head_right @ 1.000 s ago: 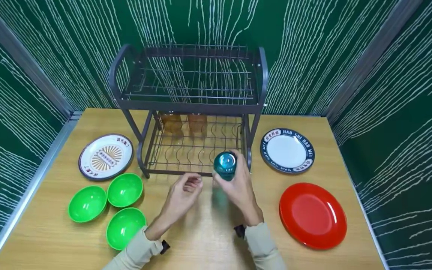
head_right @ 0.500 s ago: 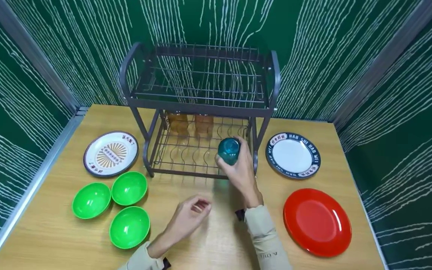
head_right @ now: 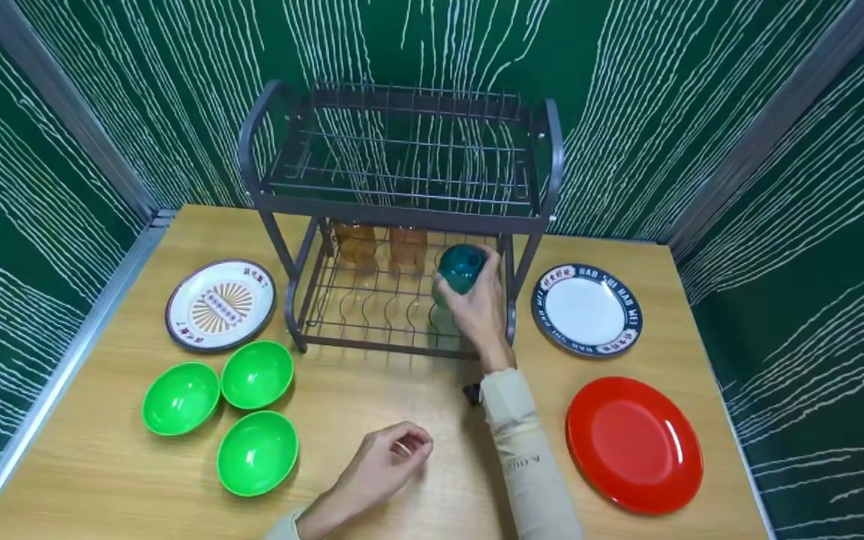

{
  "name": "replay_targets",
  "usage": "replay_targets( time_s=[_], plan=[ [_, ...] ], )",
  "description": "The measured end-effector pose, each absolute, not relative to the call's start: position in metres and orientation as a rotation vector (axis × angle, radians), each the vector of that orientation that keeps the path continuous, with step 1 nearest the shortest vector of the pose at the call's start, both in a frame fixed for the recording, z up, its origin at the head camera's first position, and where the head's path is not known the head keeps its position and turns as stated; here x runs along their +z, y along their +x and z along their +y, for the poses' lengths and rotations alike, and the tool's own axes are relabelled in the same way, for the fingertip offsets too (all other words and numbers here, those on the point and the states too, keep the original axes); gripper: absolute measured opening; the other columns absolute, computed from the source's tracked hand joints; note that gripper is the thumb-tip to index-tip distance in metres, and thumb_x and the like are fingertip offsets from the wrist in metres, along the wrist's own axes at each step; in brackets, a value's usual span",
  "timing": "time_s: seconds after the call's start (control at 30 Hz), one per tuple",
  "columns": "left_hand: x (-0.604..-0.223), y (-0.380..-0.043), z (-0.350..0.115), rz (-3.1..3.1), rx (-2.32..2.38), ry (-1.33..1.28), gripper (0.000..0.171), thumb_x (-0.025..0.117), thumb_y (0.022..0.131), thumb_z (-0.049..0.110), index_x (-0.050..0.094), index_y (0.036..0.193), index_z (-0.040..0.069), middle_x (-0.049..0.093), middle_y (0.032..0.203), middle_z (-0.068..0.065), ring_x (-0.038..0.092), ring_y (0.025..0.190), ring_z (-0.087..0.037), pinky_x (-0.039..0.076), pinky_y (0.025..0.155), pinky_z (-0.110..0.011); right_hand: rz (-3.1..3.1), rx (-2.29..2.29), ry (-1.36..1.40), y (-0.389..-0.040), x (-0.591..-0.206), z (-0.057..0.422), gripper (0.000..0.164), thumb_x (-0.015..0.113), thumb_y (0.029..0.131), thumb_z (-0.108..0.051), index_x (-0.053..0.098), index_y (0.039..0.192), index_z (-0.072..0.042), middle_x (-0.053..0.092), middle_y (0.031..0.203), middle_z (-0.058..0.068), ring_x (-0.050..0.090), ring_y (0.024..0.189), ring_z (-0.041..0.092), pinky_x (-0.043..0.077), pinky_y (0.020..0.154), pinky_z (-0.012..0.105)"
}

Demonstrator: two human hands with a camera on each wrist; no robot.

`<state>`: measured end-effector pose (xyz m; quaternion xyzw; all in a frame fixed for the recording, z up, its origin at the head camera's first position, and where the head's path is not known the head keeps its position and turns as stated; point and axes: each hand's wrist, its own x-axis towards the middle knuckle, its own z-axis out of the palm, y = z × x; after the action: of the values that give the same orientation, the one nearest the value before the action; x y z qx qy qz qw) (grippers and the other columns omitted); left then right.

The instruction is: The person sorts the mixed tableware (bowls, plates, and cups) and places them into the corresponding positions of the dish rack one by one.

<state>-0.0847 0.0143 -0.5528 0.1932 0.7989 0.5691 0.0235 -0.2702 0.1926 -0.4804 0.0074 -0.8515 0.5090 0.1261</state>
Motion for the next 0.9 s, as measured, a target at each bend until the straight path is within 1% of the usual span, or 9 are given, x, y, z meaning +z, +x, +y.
replay_targets(
  time_s=[0.1, 0.3, 0.43, 0.5, 0.57, 0.67, 0.7, 0.83, 0.9],
  plan=[
    [-0.554, -0.082, 0.015, 2.467, 1.767, 0.59, 0.008, 0.067, 0.097, 0.012, 0.074, 0.098, 0.008, 0.07, 0.087, 0.007, 0.063, 0.081, 0.002, 0.056, 0.075, -0.021, -2.473, 1.525, 0.023, -0.282, -0.479, 0.191, 0.08, 0.075, 0.094, -0.034, 0.025, 0.152, -0.012, 0.039, 0.153, 0.023, 0.044, 0.138, 0.04, 0.04, 0.112, 0.06],
    [-0.559, -0.077, 0.016, 2.461, 1.78, 0.559, 0.007, 0.068, 0.096, 0.012, 0.074, 0.097, 0.008, 0.07, 0.086, 0.008, 0.062, 0.079, 0.003, 0.055, 0.075, -0.02, -2.464, 1.557, 0.045, -0.301, -0.48, 0.188, 0.08, 0.074, 0.095, -0.035, 0.024, 0.152, -0.012, 0.037, 0.154, 0.021, 0.042, 0.14, 0.037, 0.038, 0.114, 0.058],
    [-0.564, -0.074, 0.016, 2.445, 1.789, 0.563, 0.007, 0.068, 0.097, 0.011, 0.074, 0.097, 0.007, 0.07, 0.085, 0.007, 0.062, 0.079, 0.003, 0.055, 0.073, -0.018, -2.411, 1.567, 0.092, -0.312, -0.482, 0.185, 0.08, 0.074, 0.096, -0.027, 0.024, 0.154, -0.009, 0.035, 0.156, 0.018, 0.037, 0.144, 0.033, 0.033, 0.119, 0.051],
    [-0.566, -0.072, 0.015, 2.441, 1.793, 0.569, 0.007, 0.068, 0.097, 0.011, 0.073, 0.096, 0.007, 0.07, 0.084, 0.007, 0.062, 0.078, 0.004, 0.054, 0.072, -0.016, -2.361, 1.571, 0.132, -0.318, -0.482, 0.183, 0.086, 0.075, 0.095, -0.02, 0.019, 0.158, -0.006, 0.031, 0.159, 0.018, 0.034, 0.148, 0.032, 0.029, 0.122, 0.047],
    [-0.568, -0.071, 0.015, 2.433, 1.802, 0.568, 0.007, 0.068, 0.096, 0.011, 0.073, 0.096, 0.006, 0.07, 0.083, 0.007, 0.062, 0.077, 0.004, 0.054, 0.071, -0.016, -2.311, 1.576, 0.154, -0.325, -0.482, 0.181, 0.093, 0.076, 0.094, -0.015, 0.013, 0.161, -0.006, 0.026, 0.163, 0.017, 0.029, 0.15, 0.03, 0.026, 0.123, 0.043],
    [-0.571, -0.069, 0.013, 2.417, 1.811, 0.555, 0.006, 0.068, 0.096, 0.01, 0.073, 0.094, 0.006, 0.069, 0.082, 0.007, 0.061, 0.076, 0.005, 0.054, 0.07, -0.015, -2.263, 1.575, 0.179, -0.334, -0.481, 0.179, 0.1, 0.076, 0.093, -0.01, 0.006, 0.163, -0.005, 0.02, 0.166, 0.018, 0.025, 0.152, 0.031, 0.022, 0.124, 0.042],
    [-0.572, -0.068, 0.013, 2.409, 1.817, 0.545, 0.006, 0.069, 0.095, 0.01, 0.073, 0.093, 0.006, 0.069, 0.082, 0.007, 0.06, 0.075, 0.005, 0.055, 0.07, -0.015, -2.26, 1.572, 0.182, -0.337, -0.481, 0.179, 0.099, 0.076, 0.093, -0.01, 0.007, 0.163, -0.005, 0.02, 0.166, 0.017, 0.025, 0.152, 0.031, 0.022, 0.124, 0.042],
    [-0.574, -0.066, 0.013, 2.334, 1.842, 0.484, 0.007, 0.068, 0.096, 0.011, 0.073, 0.094, 0.006, 0.068, 0.081, 0.01, 0.06, 0.075, 0.005, 0.055, 0.069, -0.016, -2.304, 1.542, 0.148, -0.346, -0.477, 0.182, 0.088, 0.076, 0.094, -0.016, 0.02, 0.161, -0.004, 0.031, 0.161, 0.018, 0.031, 0.15, 0.03, 0.025, 0.124, 0.043],
    [-0.574, -0.065, 0.013, 2.308, 1.852, 0.459, 0.008, 0.068, 0.097, 0.012, 0.073, 0.094, 0.006, 0.068, 0.081, 0.01, 0.061, 0.074, 0.004, 0.055, 0.069, -0.017, -2.355, 1.524, 0.087, -0.35, -0.476, 0.185, 0.085, 0.075, 0.095, -0.021, 0.022, 0.16, -0.002, 0.031, 0.162, 0.02, 0.029, 0.151, 0.031, 0.023, 0.124, 0.044]
  ],
)
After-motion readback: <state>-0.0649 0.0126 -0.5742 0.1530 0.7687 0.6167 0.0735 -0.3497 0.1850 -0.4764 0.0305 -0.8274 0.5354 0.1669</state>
